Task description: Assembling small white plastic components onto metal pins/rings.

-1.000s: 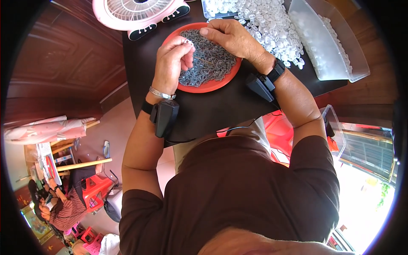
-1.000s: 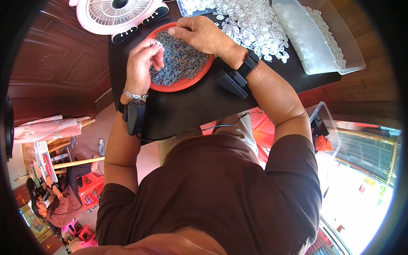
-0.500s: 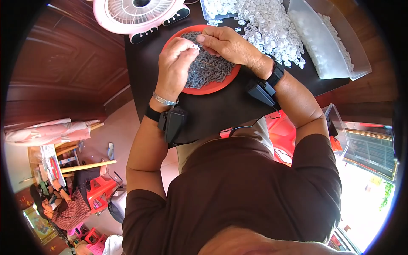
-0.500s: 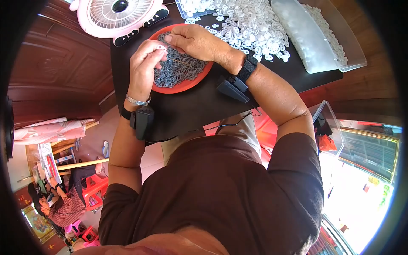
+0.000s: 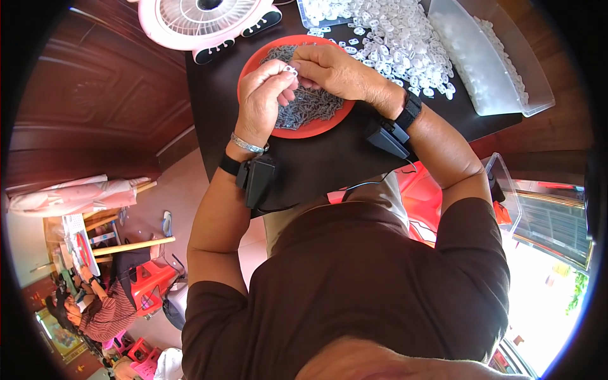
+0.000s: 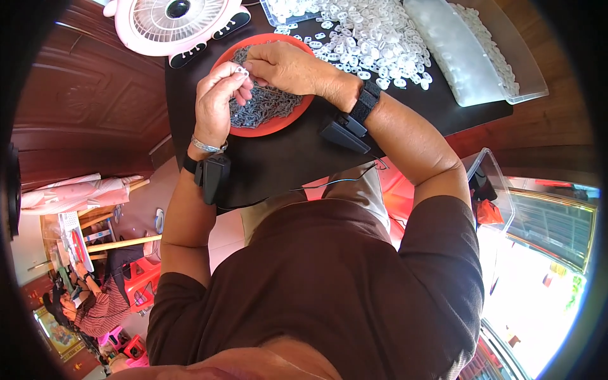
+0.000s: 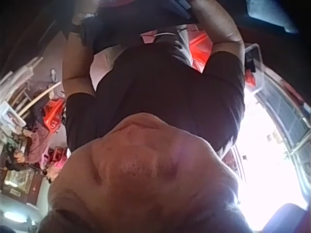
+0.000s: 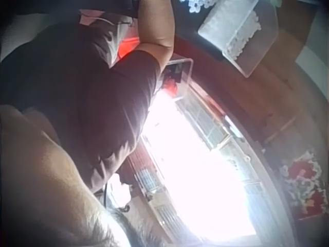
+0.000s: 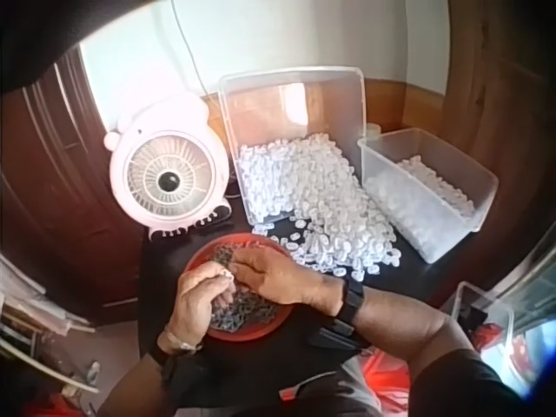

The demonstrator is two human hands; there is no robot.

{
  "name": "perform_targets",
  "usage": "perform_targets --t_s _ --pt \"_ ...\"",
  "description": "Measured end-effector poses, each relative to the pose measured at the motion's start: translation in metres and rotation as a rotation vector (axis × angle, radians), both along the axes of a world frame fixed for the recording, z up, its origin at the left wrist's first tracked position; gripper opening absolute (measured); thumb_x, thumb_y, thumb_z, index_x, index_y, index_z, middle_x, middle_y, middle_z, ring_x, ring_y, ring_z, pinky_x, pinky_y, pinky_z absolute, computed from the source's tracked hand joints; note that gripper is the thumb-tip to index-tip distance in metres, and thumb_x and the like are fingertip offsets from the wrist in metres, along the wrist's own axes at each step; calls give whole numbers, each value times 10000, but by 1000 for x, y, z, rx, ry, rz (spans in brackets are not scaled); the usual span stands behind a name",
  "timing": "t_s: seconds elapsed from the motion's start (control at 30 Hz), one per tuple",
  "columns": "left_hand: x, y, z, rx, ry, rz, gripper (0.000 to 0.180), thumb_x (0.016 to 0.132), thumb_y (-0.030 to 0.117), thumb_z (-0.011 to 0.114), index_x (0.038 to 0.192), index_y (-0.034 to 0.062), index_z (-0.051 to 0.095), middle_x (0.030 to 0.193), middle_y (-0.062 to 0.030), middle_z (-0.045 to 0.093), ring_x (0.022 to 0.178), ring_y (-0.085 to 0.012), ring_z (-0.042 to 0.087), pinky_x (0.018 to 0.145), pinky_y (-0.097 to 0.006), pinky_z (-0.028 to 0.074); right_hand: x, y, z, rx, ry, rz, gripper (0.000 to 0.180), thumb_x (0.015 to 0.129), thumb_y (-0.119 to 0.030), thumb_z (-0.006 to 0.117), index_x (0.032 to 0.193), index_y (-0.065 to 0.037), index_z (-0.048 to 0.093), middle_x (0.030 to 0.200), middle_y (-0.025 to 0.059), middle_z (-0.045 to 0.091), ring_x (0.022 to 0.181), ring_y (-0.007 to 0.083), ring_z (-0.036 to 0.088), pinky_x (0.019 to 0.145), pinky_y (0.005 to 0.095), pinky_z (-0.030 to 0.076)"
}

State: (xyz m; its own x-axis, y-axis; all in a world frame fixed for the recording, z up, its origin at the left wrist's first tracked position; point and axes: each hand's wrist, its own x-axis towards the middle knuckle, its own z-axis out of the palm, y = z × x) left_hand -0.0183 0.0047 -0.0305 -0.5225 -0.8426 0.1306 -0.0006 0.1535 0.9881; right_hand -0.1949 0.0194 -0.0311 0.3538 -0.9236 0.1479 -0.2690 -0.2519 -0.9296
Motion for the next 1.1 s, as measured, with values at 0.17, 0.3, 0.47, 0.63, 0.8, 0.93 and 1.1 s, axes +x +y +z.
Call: perform_targets --t_s 0.17,0.3,0.47,0.63,0.8,0.93,1.1 --pt "0 -1 0 -2 0 -17 211 858 181 475 768 12 564 705 -41 565 592 -97 511 546 -208 385 -3 -3 -5 -42 39 -8 192 932 -179 489 849 -10 526 700 -7 514 632 67 477 579 220 420" --pt "5 -5 0 161 67 -33 204 860 182 462 751 34 550 677 -35 549 538 -92 481 500 -199 340 -6 -4 -1 -108 52 -15 139 904 -135 535 885 3 536 749 4 540 696 66 498 641 220 438" --pt "7 -6 7 186 50 25 212 851 188 499 714 40 562 572 0 518 456 -61 443 421 -189 305 -11 -6 -1 -106 -49 -40 121 885 -104 564 922 9 546 791 9 555 741 65 505 688 221 442" --pt "9 -3 14 77 -74 20 207 871 191 505 751 35 568 546 14 477 445 -48 414 412 -190 280 -10 -2 6 -157 -105 -23 125 864 -126 576 880 -2 583 732 27 584 699 81 523 665 245 450" --pt "10 -4 11 56 -78 -7 198 884 189 499 781 36 571 553 23 467 461 -42 412 421 -186 274 -10 2 13 -176 5 -52 117 899 -113 560 883 3 568 753 -7 548 712 59 498 682 224 441" --pt "9 -3 8 12 -73 -61 206 880 205 497 767 43 559 578 29 466 492 -40 411 449 -186 285 -9 4 15 -255 71 -53 122 894 -119 574 884 2 578 752 -3 568 721 56 501 675 227 436" --pt "7 -4 8 -10 -111 -69 203 867 214 498 754 51 542 585 33 459 498 -38 404 455 -189 285 -9 4 15 -282 92 -38 127 890 -124 583 892 3 580 751 8 586 731 63 509 677 236 439"
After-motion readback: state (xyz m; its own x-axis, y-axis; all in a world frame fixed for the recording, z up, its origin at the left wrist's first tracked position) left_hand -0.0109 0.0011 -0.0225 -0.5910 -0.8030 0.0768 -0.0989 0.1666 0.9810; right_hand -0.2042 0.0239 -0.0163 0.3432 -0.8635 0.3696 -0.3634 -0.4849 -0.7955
